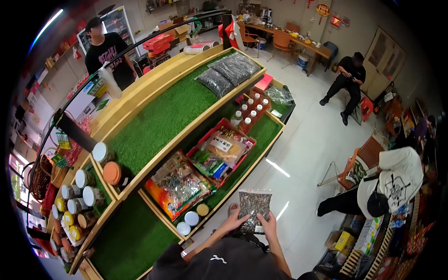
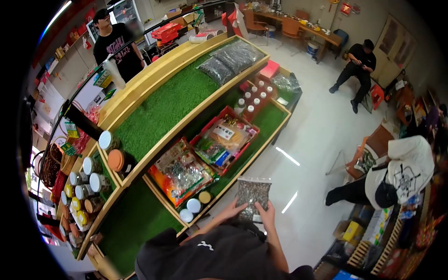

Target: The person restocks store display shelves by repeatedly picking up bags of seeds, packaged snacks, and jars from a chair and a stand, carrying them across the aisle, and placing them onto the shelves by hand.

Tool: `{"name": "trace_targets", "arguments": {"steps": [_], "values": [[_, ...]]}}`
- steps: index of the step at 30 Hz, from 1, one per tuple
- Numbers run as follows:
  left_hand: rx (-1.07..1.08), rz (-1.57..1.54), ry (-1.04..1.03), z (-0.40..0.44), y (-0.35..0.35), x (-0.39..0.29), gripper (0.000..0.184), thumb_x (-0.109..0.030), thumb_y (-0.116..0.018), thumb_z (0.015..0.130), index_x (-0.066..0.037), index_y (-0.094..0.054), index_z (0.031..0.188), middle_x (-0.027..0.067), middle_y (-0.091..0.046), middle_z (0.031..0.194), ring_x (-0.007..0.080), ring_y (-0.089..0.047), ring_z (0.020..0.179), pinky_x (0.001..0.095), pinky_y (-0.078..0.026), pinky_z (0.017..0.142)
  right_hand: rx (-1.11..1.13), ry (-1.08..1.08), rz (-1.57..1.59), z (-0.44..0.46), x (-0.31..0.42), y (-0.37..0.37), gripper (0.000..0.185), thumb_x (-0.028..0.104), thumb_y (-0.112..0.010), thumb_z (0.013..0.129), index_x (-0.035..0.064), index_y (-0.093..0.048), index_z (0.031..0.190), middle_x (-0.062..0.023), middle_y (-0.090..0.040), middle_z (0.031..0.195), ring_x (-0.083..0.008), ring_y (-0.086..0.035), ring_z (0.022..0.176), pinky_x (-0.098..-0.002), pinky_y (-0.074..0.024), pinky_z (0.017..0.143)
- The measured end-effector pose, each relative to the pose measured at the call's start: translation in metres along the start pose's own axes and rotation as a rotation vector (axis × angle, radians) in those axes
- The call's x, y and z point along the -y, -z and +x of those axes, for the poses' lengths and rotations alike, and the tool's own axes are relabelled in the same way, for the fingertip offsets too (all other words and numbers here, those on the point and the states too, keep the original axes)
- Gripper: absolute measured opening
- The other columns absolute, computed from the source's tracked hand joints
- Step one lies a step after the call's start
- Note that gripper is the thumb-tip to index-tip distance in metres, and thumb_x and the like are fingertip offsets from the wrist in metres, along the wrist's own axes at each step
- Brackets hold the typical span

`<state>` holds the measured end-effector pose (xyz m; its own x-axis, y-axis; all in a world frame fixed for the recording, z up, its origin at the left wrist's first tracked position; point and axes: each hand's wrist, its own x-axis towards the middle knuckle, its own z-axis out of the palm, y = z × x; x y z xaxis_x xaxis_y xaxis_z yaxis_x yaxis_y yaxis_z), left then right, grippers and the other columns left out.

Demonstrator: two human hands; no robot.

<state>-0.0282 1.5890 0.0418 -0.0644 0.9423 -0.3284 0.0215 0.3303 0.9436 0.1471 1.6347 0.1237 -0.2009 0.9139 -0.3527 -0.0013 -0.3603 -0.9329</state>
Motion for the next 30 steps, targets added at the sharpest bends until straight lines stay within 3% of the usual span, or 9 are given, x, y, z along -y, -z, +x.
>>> {"name": "trace_targets", "arguments": {"steps": [2, 5, 9, 15, 17, 21, 24, 27, 30], "values": [[0.06, -0.07, 0.064, 0.036, 0.01, -0.025, 0.064, -0.043, -0.065, 0.086, 0.002, -0.047, 0.129, 0.018, -0.055, 0.125, 0.0243, -0.052, 0.117, 0.0347, -0.038, 0.099, 0.042, 0.001, -0.059, 0.04, 0.025, 0.002, 0.035, 0.01, -0.068, 0.085, -0.0017, -0.056, 0.116, -0.0067, -0.064, 0.105, -0.0135, -0.059, 0.094, -0.0277, -0.0463, 0.084], [-0.114, 0.149, -0.297, 0.066, 0.033, -0.121, 0.077, -0.042, -0.064, 0.087, 0.0, -0.031, 0.142, 0.0194, -0.05, 0.133, 0.0228, -0.053, 0.117, 0.0343, -0.042, 0.095, 0.167, 0.125, -0.1, 0.108, 0.071, -0.009, 0.04, 0.011, -0.068, 0.085, -0.001, -0.053, 0.12, -0.0064, -0.063, 0.106, -0.0135, -0.058, 0.096, -0.0279, -0.0463, 0.085], [-0.113, -0.019, -0.061, 0.1, 0.069, -0.187, 0.081, -0.037, -0.064, 0.088, 0.0, -0.021, 0.146, 0.0202, -0.041, 0.142, 0.0244, -0.046, 0.124, 0.0341, -0.035, 0.103, 0.329, 0.113, -0.085, 0.182, 0.134, -0.037, 0.045, 0.012, -0.068, 0.085, -0.0011, -0.051, 0.124, -0.0069, -0.062, 0.11, -0.0138, -0.058, 0.098, -0.0286, -0.0458, 0.087], [-0.418, -0.002, -0.231, 0.182, 0.124, -0.237, 0.078, -0.031, -0.065, 0.088, 0.002, -0.022, 0.145, 0.0194, -0.04, 0.141, 0.0221, -0.039, 0.13, 0.0327, -0.029, 0.107, 0.612, 0.323, -0.204, 0.317, 0.225, -0.103, 0.056, 0.013, -0.068, 0.085, -0.0013, -0.044, 0.133, -0.0085, -0.059, 0.118, -0.0134, -0.053, 0.107, -0.0288, -0.0439, 0.091], [-0.577, 0.042, -0.412, 0.217, 0.152, -0.278, 0.079, -0.03, -0.065, 0.088, 0.001, -0.021, 0.146, 0.018, -0.04, 0.142, 0.0222, -0.039, 0.13, 0.0327, -0.029, 0.108, 0.661, 0.552, -0.194, 0.371, 0.263, -0.141, 0.055, 0.012, -0.069, 0.083, 0.001, -0.047, 0.132, -0.0085, -0.062, 0.109, -0.0149, -0.057, 0.101, -0.029, -0.0444, 0.09], [-0.776, -0.177, -0.431, 0.292, 0.209, -0.348, 0.076, -0.028, -0.064, 0.089, -0.001, -0.022, 0.146, 0.0157, -0.04, 0.142, 0.0225, -0.041, 0.128, 0.0325, -0.031, 0.106, 0.657, 0.586, -0.338, 0.463, 0.347, -0.215, 0.058, 0.025, -0.07, 0.083, 0.0068, -0.048, 0.133, -0.0138, -0.064, 0.101, -0.02, -0.061, 0.09, -0.0322, -0.0486, 0.079], [-0.843, -0.264, -0.389, 0.351, 0.263, -0.373, 0.072, -0.027, -0.063, 0.089, -0.003, -0.026, 0.146, 0.0157, -0.04, 0.143, 0.0225, -0.042, 0.127, 0.0333, -0.034, 0.104, 0.622, 0.836, -0.408, 0.525, 0.367, -0.27, 0.052, 0.028, -0.068, 0.081, 0.0072, -0.053, 0.126, -0.0191, -0.06, 0.098, -0.0357, -0.057, 0.09, -0.0412, -0.0467, 0.08], [-1.0, -0.087, -0.213, 0.386, 0.285, -0.363, 0.069, -0.03, -0.064, 0.087, -0.005, -0.032, 0.143, 0.0196, -0.043, 0.138, 0.0278, -0.046, 0.124, 0.0361, -0.036, 0.102, 0.479, 1.2, -0.682, 0.553, 0.351, -0.279, 0.048, 0.027, -0.067, 0.081, 0.0079, -0.055, 0.123, -0.0182, -0.054, 0.106, -0.0354, -0.05, 0.097, -0.0434, -0.0425, 0.085], [-1.216, 0.324, -0.056, 0.394, 0.28, -0.354, 0.071, -0.041, -0.065, 0.083, -0.003, -0.038, 0.138, 0.0248, -0.046, 0.125, 0.0391, -0.047, 0.119, 0.0418, -0.037, 0.102, 0.545, 1.236, -0.699, 0.561, 0.336, -0.269, 0.052, 0.029, -0.067, 0.081, 0.0087, -0.053, 0.127, -0.0168, -0.049, 0.113, -0.0342, -0.045, 0.102, -0.0445, -0.0376, 0.089]]}}
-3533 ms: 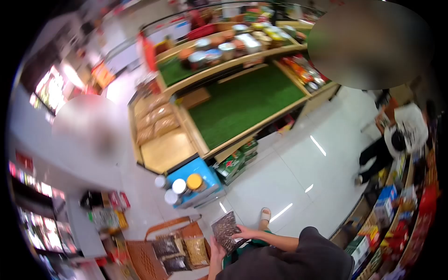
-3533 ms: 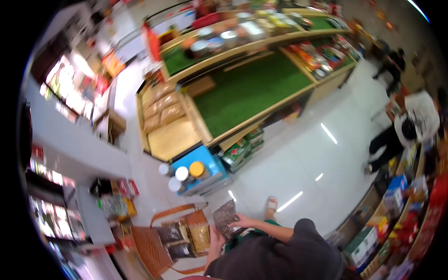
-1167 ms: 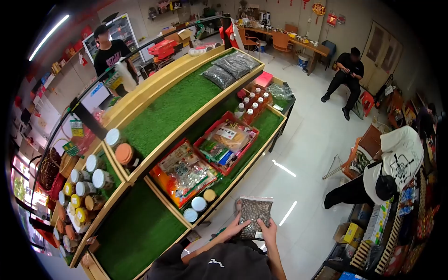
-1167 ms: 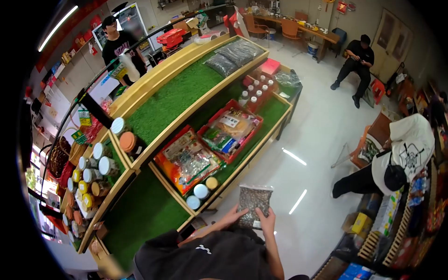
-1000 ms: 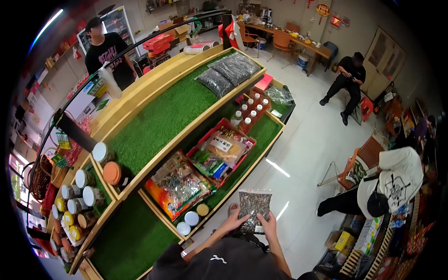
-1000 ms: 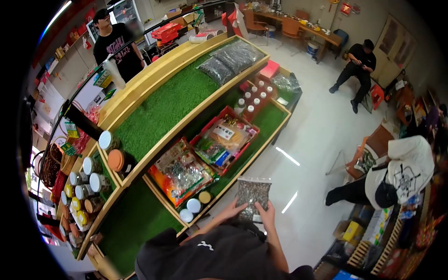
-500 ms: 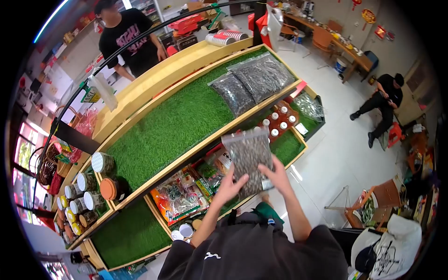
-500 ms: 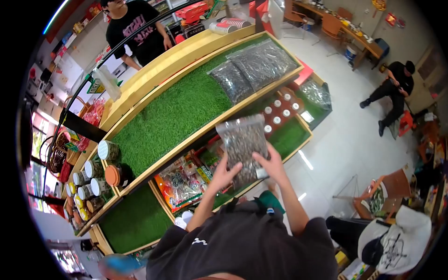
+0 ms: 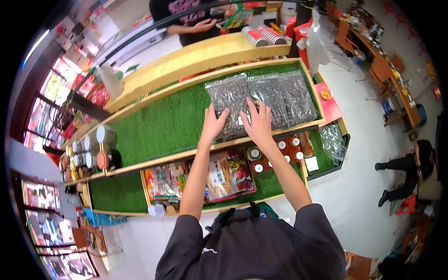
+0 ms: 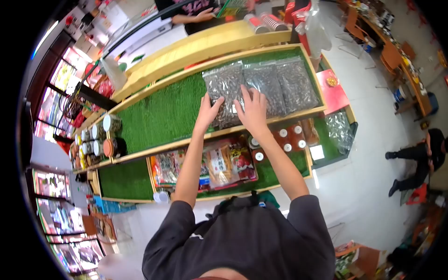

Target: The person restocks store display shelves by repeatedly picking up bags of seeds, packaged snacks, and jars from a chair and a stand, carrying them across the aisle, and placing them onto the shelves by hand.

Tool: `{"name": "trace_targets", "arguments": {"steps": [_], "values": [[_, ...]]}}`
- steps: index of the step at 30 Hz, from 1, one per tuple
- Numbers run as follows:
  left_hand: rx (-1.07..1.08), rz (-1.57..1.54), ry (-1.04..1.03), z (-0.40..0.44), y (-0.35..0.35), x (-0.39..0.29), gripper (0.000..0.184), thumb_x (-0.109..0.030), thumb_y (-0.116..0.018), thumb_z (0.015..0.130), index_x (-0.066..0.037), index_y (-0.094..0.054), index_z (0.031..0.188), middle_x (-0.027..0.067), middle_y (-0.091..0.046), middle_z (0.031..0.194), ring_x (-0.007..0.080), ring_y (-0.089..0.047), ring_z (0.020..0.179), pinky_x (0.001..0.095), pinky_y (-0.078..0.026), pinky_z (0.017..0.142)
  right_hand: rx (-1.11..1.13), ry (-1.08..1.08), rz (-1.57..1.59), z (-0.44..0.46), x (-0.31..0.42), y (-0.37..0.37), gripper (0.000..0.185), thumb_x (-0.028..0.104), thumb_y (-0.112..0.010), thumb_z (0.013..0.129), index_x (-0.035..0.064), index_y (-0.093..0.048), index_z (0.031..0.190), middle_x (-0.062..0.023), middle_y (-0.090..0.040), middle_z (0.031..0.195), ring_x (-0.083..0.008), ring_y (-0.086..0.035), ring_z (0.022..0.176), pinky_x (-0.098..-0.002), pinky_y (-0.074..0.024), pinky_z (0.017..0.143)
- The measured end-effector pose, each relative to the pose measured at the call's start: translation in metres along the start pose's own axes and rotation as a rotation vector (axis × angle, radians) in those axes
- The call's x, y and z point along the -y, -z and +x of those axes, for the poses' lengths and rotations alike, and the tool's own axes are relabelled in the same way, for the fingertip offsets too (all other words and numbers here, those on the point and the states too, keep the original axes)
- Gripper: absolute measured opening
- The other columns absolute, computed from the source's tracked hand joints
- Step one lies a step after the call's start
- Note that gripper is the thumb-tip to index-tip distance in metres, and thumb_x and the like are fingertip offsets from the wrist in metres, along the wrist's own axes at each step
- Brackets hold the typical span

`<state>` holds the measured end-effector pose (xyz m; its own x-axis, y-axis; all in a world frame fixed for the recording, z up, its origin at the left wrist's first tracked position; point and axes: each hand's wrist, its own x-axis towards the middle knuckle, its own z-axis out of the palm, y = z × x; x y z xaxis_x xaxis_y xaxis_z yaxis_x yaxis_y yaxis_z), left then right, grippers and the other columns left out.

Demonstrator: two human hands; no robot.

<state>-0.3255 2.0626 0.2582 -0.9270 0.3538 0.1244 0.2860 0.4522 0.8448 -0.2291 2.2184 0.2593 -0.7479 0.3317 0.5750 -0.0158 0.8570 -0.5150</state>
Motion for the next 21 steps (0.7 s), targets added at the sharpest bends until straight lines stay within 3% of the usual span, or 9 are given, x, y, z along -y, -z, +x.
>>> {"name": "trace_targets", "arguments": {"steps": [4, 7, 9, 10, 14, 21], "values": [[-0.068, 0.069, 0.05, -0.001, 0.0, -0.003, 0.078, -0.045, -0.063, 0.084, -0.007, -0.032, 0.144, 0.0256, -0.035, 0.138, 0.0405, -0.04, 0.127, 0.042, -0.034, 0.104, 0.013, 0.035, -0.038, -0.003, 0.001, 0.02, 0.054, 0.034, -0.063, 0.084, 0.0092, -0.05, 0.13, -0.0172, -0.046, 0.121, -0.0362, -0.042, 0.112, -0.0491, -0.0332, 0.094], [-0.238, 0.216, -0.079, 0.002, -0.001, -0.03, 0.08, -0.045, -0.064, 0.084, -0.01, -0.03, 0.146, 0.0239, -0.027, 0.146, 0.0392, -0.035, 0.132, 0.0424, -0.03, 0.108, -0.04, 0.047, -0.152, 0.013, -0.024, 0.04, 0.053, 0.038, -0.058, 0.087, 0.0134, -0.049, 0.133, -0.0182, -0.04, 0.136, -0.0426, -0.034, 0.126, -0.0565, -0.0247, 0.104], [-0.135, 0.347, -0.189, 0.015, -0.008, -0.047, 0.078, -0.049, -0.065, 0.082, -0.019, -0.031, 0.146, 0.0197, -0.016, 0.152, 0.0392, -0.031, 0.135, 0.0444, -0.031, 0.107, -0.007, -0.015, -0.262, 0.023, -0.049, 0.044, 0.055, 0.042, -0.056, 0.088, 0.0175, -0.046, 0.137, -0.0199, -0.036, 0.142, -0.0451, -0.031, 0.129, -0.0583, -0.0209, 0.106], [-0.131, 0.209, -0.109, 0.012, -0.016, -0.048, 0.077, -0.05, -0.066, 0.081, -0.026, -0.033, 0.146, 0.019, -0.016, 0.153, 0.0403, -0.031, 0.135, 0.0452, -0.035, 0.105, 0.017, -0.034, -0.238, 0.017, -0.06, 0.041, 0.058, 0.046, -0.055, 0.088, 0.0221, -0.043, 0.14, -0.0215, -0.035, 0.143, -0.0464, -0.029, 0.131, -0.0592, -0.0182, 0.108], [-0.159, 0.313, -0.111, -0.002, -0.03, -0.048, 0.079, -0.053, -0.064, 0.08, -0.025, -0.031, 0.146, 0.0201, -0.015, 0.153, 0.0429, -0.038, 0.13, 0.0467, -0.042, 0.098, 0.045, -0.037, -0.261, 0.01, -0.074, 0.036, 0.058, 0.049, -0.053, 0.089, 0.0241, -0.043, 0.14, -0.0219, -0.038, 0.141, -0.0443, -0.029, 0.133, -0.0603, -0.0147, 0.109], [-0.18, 0.412, -0.055, -0.004, -0.046, -0.062, 0.084, -0.057, -0.063, 0.079, -0.025, -0.026, 0.148, 0.023, -0.013, 0.153, 0.0451, -0.039, 0.129, 0.0483, -0.043, 0.097, 0.072, 0.007, -0.241, 0.032, -0.088, 0.045, 0.054, 0.047, -0.052, 0.09, 0.0237, -0.045, 0.138, -0.016, -0.044, 0.138, -0.0381, -0.032, 0.132, -0.061, -0.0114, 0.11]]}}
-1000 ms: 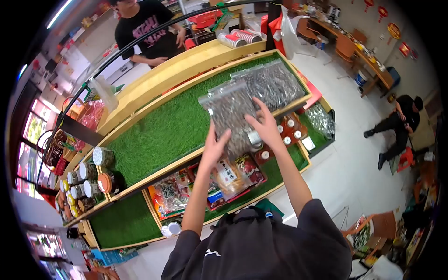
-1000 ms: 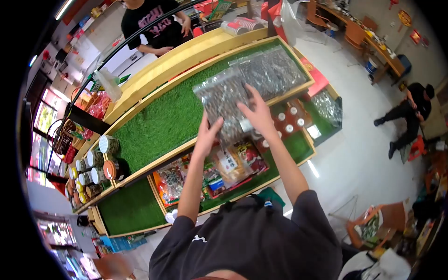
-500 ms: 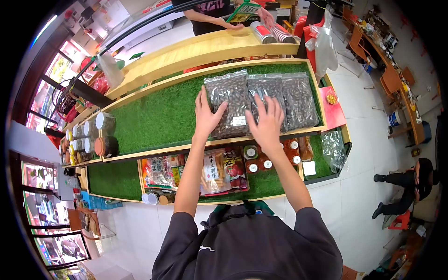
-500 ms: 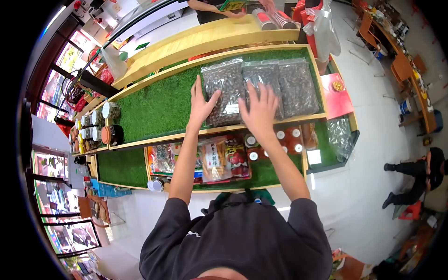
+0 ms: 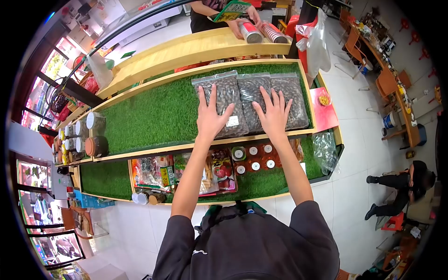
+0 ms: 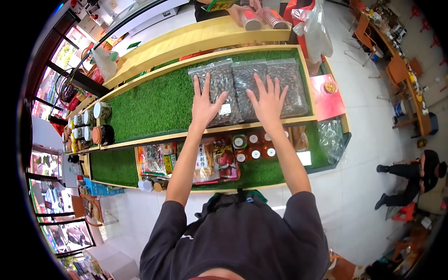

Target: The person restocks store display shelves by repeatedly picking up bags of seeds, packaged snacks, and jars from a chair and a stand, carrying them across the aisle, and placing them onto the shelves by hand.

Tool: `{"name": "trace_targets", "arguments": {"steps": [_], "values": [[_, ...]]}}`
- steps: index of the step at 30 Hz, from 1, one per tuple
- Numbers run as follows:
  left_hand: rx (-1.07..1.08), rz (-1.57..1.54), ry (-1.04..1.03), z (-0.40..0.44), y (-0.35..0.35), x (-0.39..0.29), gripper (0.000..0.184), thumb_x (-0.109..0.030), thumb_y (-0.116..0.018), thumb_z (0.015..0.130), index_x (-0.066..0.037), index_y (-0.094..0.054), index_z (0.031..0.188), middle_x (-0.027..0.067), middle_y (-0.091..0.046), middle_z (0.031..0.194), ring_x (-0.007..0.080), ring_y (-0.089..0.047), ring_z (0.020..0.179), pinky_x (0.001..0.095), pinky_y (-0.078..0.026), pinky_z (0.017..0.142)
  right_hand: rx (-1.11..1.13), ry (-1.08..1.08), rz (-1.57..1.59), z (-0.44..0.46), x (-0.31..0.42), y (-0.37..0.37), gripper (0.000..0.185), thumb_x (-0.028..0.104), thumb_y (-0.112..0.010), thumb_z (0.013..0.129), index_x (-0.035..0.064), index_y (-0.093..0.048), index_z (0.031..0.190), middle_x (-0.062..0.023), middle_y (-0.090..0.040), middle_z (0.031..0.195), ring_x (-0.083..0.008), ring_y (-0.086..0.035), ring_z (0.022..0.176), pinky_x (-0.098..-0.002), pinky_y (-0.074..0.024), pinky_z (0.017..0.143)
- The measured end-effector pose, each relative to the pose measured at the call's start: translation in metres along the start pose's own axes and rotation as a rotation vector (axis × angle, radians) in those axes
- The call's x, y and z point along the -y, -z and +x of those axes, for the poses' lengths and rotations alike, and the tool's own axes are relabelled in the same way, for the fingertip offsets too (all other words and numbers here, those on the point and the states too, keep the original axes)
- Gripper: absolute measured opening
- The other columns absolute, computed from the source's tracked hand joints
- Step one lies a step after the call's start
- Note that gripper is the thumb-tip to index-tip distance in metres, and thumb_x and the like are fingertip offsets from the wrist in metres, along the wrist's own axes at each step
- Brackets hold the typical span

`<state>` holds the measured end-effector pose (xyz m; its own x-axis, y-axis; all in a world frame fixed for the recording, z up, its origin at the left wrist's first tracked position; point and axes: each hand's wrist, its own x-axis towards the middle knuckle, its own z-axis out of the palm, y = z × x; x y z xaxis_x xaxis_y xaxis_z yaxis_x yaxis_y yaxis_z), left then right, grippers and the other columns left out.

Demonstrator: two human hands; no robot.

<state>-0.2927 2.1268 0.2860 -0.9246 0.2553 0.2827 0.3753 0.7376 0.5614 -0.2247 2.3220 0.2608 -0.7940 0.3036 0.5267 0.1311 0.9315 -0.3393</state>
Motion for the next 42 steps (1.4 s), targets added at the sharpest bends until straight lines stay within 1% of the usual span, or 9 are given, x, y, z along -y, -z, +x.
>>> {"name": "trace_targets", "arguments": {"steps": [6, 10, 13, 17, 22, 26, 33, 36, 42], "values": [[-0.073, 0.037, -0.087, 0.003, -0.016, -0.003, 0.088, -0.059, -0.06, 0.079, -0.021, -0.024, 0.149, 0.025, -0.009, 0.153, 0.0578, -0.025, 0.129, 0.0538, -0.032, 0.105, -0.064, -0.001, -0.016, 0.003, -0.004, -0.005, 0.047, 0.04, -0.052, 0.092, 0.0225, -0.048, 0.136, -0.0128, -0.05, 0.133, -0.0346, -0.037, 0.131, -0.0602, -0.0128, 0.11], [-0.052, -0.085, -0.153, -0.003, -0.013, 0.003, 0.088, -0.061, -0.059, 0.079, -0.021, -0.025, 0.149, 0.0241, -0.009, 0.154, 0.0565, -0.024, 0.131, 0.058, -0.029, 0.105, -0.11, -0.02, -0.054, -0.014, -0.009, -0.008, 0.045, 0.035, -0.052, 0.092, 0.0214, -0.049, 0.135, -0.0114, -0.05, 0.133, -0.0326, -0.039, 0.13, -0.0601, -0.016, 0.109], [0.033, 0.121, -0.053, -0.011, 0.001, 0.002, 0.084, -0.059, -0.06, 0.079, -0.018, -0.031, 0.147, 0.0198, -0.011, 0.155, 0.0474, -0.023, 0.136, 0.0628, -0.024, 0.105, -0.119, -0.021, -0.051, -0.018, -0.01, -0.006, 0.046, 0.036, -0.053, 0.092, 0.021, -0.049, 0.135, -0.0109, -0.05, 0.134, -0.0326, -0.038, 0.13, -0.0601, -0.0159, 0.109], [-0.232, 0.169, -0.194, -0.005, -0.007, -0.003, 0.075, -0.057, -0.057, 0.082, -0.023, -0.036, 0.144, 0.016, -0.017, 0.154, 0.0465, -0.022, 0.137, 0.06, -0.021, 0.108, -0.033, -0.059, -0.003, -0.014, -0.002, 0.004, 0.051, 0.04, -0.055, 0.089, 0.0193, -0.048, 0.135, -0.0143, -0.046, 0.137, -0.0354, -0.034, 0.132, -0.0603, -0.0145, 0.11], [-0.172, 0.225, -0.299, 0.006, -0.027, -0.009, 0.067, -0.054, -0.054, 0.084, -0.027, -0.039, 0.143, 0.0103, -0.027, 0.152, 0.0434, -0.022, 0.138, 0.0573, -0.017, 0.11, -0.067, 0.047, -0.015, 0.001, 0.021, 0.002, 0.053, 0.038, -0.053, 0.09, 0.0104, -0.048, 0.134, -0.0164, -0.038, 0.143, -0.0392, -0.028, 0.135, -0.0597, -0.0163, 0.109], [-0.166, 0.228, -0.31, 0.015, -0.019, -0.006, 0.066, -0.053, -0.056, 0.083, -0.028, -0.041, 0.141, 0.0101, -0.03, 0.151, 0.0415, -0.025, 0.137, 0.0568, -0.018, 0.11, -0.049, 0.127, -0.065, 0.005, 0.031, -0.011, 0.05, 0.037, -0.052, 0.09, 0.0137, -0.049, 0.134, -0.0132, -0.039, 0.143, -0.0365, -0.031, 0.134, -0.0554, -0.0219, 0.109], [-0.128, 0.218, -0.288, 0.03, -0.012, 0.001, 0.066, -0.054, -0.057, 0.081, -0.029, -0.042, 0.14, 0.0099, -0.033, 0.149, 0.0396, -0.027, 0.137, 0.0575, -0.019, 0.11, -0.024, 0.062, -0.052, 0.021, 0.028, -0.012, 0.052, 0.037, -0.054, 0.088, 0.0177, -0.048, 0.135, -0.01, -0.04, 0.143, -0.033, -0.032, 0.134, -0.0553, -0.0215, 0.109], [-0.108, 0.265, -0.277, 0.015, -0.015, 0.001, 0.071, -0.056, -0.053, 0.083, -0.029, -0.032, 0.146, 0.0102, -0.021, 0.154, 0.0397, -0.02, 0.14, 0.0594, -0.012, 0.111, -0.037, 0.07, -0.079, 0.023, 0.021, -0.016, 0.052, 0.038, -0.053, 0.088, 0.0186, -0.047, 0.136, -0.0091, -0.04, 0.143, -0.0327, -0.032, 0.135, -0.0565, -0.0202, 0.109], [-0.124, 0.301, -0.216, 0.024, -0.027, -0.007, 0.073, -0.063, -0.047, 0.083, -0.028, -0.032, 0.146, 0.0109, -0.021, 0.154, 0.0391, -0.015, 0.142, 0.0611, -0.007, 0.111, 0.015, 0.07, -0.145, 0.013, 0.024, -0.02, 0.056, 0.042, -0.05, 0.09, 0.024, -0.039, 0.142, -0.0066, -0.034, 0.148, -0.0306, -0.028, 0.138, -0.0564, -0.0156, 0.111]]}}
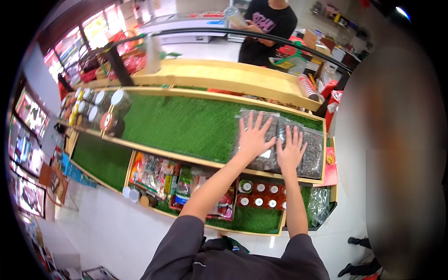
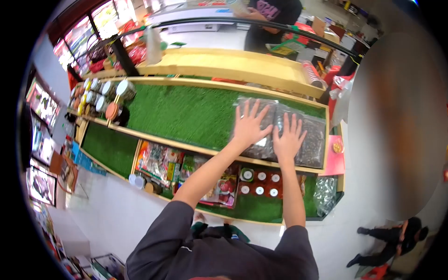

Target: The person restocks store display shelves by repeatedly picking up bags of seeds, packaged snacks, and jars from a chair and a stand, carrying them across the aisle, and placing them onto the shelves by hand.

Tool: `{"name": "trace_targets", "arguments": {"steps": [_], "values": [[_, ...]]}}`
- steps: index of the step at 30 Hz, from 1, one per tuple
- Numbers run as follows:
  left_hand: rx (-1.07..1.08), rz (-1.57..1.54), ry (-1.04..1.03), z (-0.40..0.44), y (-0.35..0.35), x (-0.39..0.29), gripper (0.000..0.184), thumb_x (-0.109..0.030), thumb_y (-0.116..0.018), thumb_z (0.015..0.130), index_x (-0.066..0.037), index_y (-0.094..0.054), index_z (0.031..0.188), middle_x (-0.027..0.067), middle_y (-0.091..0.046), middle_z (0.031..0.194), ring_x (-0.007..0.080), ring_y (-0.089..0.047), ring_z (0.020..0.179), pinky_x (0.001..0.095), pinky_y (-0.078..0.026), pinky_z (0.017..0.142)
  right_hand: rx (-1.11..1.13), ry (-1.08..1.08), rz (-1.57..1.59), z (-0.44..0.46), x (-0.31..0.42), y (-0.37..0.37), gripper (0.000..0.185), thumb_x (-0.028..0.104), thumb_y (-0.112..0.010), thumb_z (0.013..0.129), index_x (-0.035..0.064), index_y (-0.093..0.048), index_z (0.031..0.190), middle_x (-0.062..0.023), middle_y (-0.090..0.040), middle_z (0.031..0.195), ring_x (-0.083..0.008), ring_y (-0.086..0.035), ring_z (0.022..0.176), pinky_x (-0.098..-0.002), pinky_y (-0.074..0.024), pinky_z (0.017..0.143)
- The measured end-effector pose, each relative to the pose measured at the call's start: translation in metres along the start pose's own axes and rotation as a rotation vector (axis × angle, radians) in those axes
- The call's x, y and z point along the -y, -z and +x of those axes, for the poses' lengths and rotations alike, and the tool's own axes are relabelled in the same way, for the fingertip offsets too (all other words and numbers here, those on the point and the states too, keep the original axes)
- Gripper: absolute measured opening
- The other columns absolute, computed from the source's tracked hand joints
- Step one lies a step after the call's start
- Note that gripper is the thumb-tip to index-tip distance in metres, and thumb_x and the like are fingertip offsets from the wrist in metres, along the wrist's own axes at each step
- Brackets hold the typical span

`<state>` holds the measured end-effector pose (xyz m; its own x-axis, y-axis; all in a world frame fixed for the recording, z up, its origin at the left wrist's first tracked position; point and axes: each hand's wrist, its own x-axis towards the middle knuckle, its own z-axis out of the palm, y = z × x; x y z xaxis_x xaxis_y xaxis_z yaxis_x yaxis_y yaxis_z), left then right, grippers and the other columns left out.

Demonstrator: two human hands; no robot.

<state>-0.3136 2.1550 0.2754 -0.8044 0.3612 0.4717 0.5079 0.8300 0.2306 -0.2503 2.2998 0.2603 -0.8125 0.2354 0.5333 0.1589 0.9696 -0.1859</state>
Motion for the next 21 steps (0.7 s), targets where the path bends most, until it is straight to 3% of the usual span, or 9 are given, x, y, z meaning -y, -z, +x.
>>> {"name": "trace_targets", "arguments": {"steps": [4, 6, 8, 9, 13, 16, 18, 20, 21], "values": [[-0.06, -0.176, -0.034, -0.001, -0.015, 0.009, 0.077, -0.066, -0.044, 0.084, -0.022, -0.032, 0.146, 0.013, -0.022, 0.154, 0.0382, -0.013, 0.142, 0.0655, -0.003, 0.109, 0.028, 0.009, -0.096, 0.011, -0.002, -0.002, 0.058, 0.041, -0.05, 0.089, 0.0236, -0.038, 0.143, -0.0101, -0.034, 0.148, -0.031, -0.03, 0.136, -0.0564, -0.0185, 0.11], [-0.097, -0.283, -0.144, -0.019, 0.011, 0.015, 0.08, -0.064, -0.045, 0.083, -0.015, -0.033, 0.145, 0.0154, -0.027, 0.151, 0.0373, -0.017, 0.141, 0.0677, -0.004, 0.107, 0.083, 0.13, -0.025, 0.015, -0.012, -0.002, 0.058, 0.033, -0.051, 0.089, 0.0125, -0.039, 0.142, -0.0178, -0.038, 0.144, -0.0345, -0.033, 0.134, -0.0499, -0.0206, 0.11], [-0.201, -0.453, -0.226, -0.061, 0.077, 0.024, 0.073, -0.047, -0.054, 0.084, -0.009, -0.035, 0.143, 0.0175, -0.032, 0.148, 0.0395, -0.028, 0.136, 0.0582, -0.016, 0.111, 0.04, 0.249, -0.074, 0.02, -0.053, -0.044, 0.057, 0.028, -0.052, 0.089, 0.0048, -0.04, 0.14, -0.019, -0.04, 0.143, -0.0368, -0.036, 0.131, -0.0456, -0.024, 0.11], [-0.236, -0.549, -0.325, -0.086, 0.102, 0.04, 0.071, -0.041, -0.056, 0.084, -0.006, -0.035, 0.142, 0.0196, -0.033, 0.146, 0.0399, -0.03, 0.135, 0.0533, -0.021, 0.111, 0.162, 0.124, -0.026, 0.02, -0.032, -0.022, 0.054, 0.028, -0.051, 0.091, 0.0052, -0.041, 0.139, -0.0193, -0.042, 0.141, -0.0369, -0.038, 0.129, -0.0443, -0.0284, 0.108], [-0.289, -0.74, -0.36, -0.254, 0.198, 0.136, 0.044, -0.025, -0.05, 0.094, -0.005, -0.047, 0.133, 0.0179, -0.048, 0.133, 0.0361, -0.044, 0.124, 0.044, -0.039, 0.102, -0.345, 0.0, 0.125, -0.006, 0.006, -0.014, 0.045, 0.031, -0.056, 0.093, 0.0004, -0.053, 0.126, -0.021, -0.059, 0.12, -0.0363, -0.058, 0.106, -0.0407, -0.0466, 0.09], [-0.316, -0.329, 0.114, -0.439, 0.224, 0.229, 0.038, -0.015, -0.057, 0.083, -0.009, -0.058, 0.12, 0.0128, -0.06, 0.117, 0.0298, -0.056, 0.109, 0.0384, -0.046, 0.093, -0.404, 0.093, 0.535, -0.088, 0.148, 0.017, 0.035, 0.016, -0.054, 0.095, -0.0051, -0.052, 0.123, -0.0227, -0.059, 0.116, -0.0333, -0.059, 0.104, -0.0399, -0.0485, 0.088], [-0.156, -0.328, 0.778, -0.586, 0.24, 0.268, 0.037, -0.022, -0.06, 0.081, -0.007, -0.06, 0.115, 0.0168, -0.063, 0.107, 0.0326, -0.06, 0.102, 0.0428, -0.048, 0.088, -0.113, 0.081, 0.906, -0.164, 0.289, 0.038, 0.023, 0.005, -0.054, 0.092, -0.0065, -0.054, 0.112, -0.0184, -0.058, 0.109, -0.0267, -0.057, 0.097, -0.0365, -0.0482, 0.087], [-0.027, -0.017, 1.332, -0.781, 0.214, 0.294, 0.044, -0.035, -0.058, 0.085, -0.009, -0.058, 0.121, 0.0183, -0.061, 0.116, 0.0348, -0.059, 0.105, 0.0501, -0.045, 0.091, 0.324, 0.31, 1.15, -0.248, 0.405, 0.041, 0.021, 0.002, -0.053, 0.089, -0.0037, -0.057, 0.109, -0.0123, -0.058, 0.103, -0.0229, -0.057, 0.094, -0.0341, -0.0462, 0.087], [0.343, -0.063, 1.874, -0.857, 0.228, 0.295, 0.045, -0.039, -0.057, 0.084, -0.01, -0.06, 0.119, 0.0178, -0.058, 0.123, 0.0347, -0.057, 0.11, 0.0537, -0.043, 0.092, 0.521, 0.551, 1.072, -0.289, 0.454, 0.048, 0.022, 0.004, -0.057, 0.087, -0.0023, -0.058, 0.107, -0.0102, -0.059, 0.101, -0.0198, -0.057, 0.093, -0.0325, -0.0465, 0.084]]}}
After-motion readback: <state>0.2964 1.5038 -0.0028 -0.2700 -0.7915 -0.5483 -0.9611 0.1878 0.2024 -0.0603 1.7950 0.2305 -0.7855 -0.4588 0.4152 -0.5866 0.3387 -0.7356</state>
